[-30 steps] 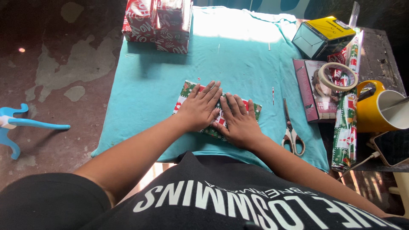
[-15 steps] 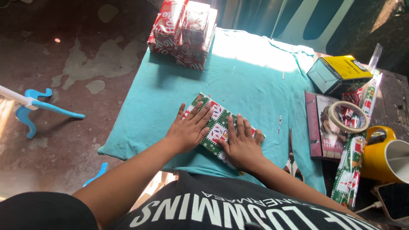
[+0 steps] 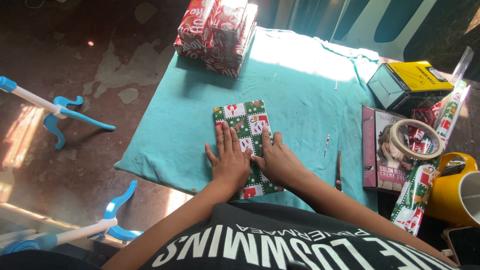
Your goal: The person wraps a rectangular box with Christmas-themed wrapping paper. They fold the paper around the box, smooth the edges, and secure the seams with clear adhesive tape. The wrapped box is placed on a light blue cloth-covered table alongside other wrapped gifts.
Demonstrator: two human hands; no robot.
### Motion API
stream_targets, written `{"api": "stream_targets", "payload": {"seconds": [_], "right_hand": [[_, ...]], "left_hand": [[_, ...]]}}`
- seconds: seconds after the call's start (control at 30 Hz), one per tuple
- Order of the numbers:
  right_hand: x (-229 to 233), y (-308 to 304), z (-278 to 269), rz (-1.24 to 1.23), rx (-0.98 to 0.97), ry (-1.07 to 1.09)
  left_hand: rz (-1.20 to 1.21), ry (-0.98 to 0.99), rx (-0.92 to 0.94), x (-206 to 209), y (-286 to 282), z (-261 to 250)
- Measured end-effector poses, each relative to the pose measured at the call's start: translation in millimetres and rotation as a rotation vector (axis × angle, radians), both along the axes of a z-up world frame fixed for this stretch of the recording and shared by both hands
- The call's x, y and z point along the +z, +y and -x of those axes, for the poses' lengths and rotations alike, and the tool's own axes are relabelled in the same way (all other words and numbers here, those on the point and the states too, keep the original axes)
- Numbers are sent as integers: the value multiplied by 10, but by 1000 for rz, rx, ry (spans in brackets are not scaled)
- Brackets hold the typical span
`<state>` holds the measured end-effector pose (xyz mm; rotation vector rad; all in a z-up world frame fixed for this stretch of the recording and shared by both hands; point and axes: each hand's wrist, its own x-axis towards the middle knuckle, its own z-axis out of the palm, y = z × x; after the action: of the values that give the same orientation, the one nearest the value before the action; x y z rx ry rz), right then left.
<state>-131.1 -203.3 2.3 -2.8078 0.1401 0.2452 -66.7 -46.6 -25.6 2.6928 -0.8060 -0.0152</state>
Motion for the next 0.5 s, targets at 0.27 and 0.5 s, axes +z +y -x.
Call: {"api": "stream_targets", "payload": {"seconds": [0.27,0.5], "right_hand": [[-3,-45,28,27,140,-77],[211,20,34,-55,-41,83]], "left_hand": [[-102,-67,-101,-69,-54,-393],[-29,-25,-123,-124,-95,-525]]}}
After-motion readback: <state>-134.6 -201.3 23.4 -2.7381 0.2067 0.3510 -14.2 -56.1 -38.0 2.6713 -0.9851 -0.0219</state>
